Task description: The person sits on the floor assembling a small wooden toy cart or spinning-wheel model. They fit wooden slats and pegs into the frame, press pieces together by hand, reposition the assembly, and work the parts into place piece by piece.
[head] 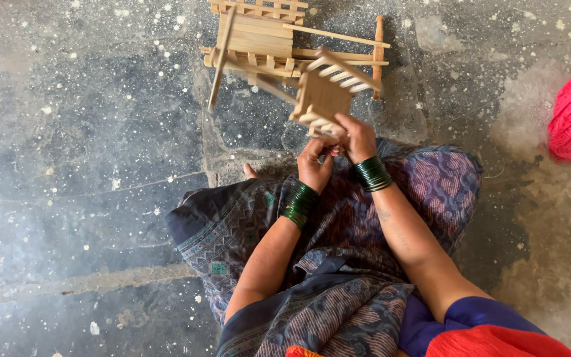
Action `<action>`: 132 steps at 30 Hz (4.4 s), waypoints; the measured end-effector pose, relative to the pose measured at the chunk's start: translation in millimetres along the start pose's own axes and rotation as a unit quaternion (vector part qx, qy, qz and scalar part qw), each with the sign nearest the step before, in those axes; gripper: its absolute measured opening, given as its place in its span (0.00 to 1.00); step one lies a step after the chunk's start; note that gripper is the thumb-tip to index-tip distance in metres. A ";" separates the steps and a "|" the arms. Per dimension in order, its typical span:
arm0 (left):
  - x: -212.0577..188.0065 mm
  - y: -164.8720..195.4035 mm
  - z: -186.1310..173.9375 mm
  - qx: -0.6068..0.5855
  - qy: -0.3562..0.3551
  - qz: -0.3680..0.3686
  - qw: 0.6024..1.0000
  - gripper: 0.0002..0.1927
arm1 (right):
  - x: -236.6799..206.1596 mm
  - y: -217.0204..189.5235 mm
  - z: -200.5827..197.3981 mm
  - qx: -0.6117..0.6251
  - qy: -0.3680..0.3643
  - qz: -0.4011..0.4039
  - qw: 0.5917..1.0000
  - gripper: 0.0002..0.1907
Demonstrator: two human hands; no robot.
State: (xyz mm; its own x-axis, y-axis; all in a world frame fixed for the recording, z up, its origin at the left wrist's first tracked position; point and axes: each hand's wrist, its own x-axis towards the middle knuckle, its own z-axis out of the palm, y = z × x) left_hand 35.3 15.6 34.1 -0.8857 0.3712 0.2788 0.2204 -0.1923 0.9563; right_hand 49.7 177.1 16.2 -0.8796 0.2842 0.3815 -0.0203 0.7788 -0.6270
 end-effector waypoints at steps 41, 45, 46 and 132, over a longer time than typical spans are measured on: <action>2.7 -70.1 1.4 -0.066 0.073 -0.167 0.981 0.05 | 115.0 47.2 -69.6 -0.015 0.287 0.318 0.904 0.30; 5.3 -73.4 4.2 -0.087 0.065 -0.163 0.981 0.06 | 114.0 34.1 -33.0 -0.015 0.185 0.178 0.966 0.29; 3.8 -74.3 3.9 -0.076 0.068 -0.168 0.981 0.06 | 107.1 31.7 -24.0 -0.259 0.130 0.090 0.953 0.37; 22.9 -71.8 -34.0 -0.347 0.205 -0.160 0.901 0.08 | 73.0 29.5 -28.3 0.405 0.210 0.215 0.863 0.10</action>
State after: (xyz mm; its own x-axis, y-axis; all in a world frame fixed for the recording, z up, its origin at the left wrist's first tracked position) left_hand -14.7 7.0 -31.1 -0.9666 0.1683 -0.1934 -0.2549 -0.7103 0.6561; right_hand -1.7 236.7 44.8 -0.6419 0.7601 0.1007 -0.2105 -0.0484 -0.9764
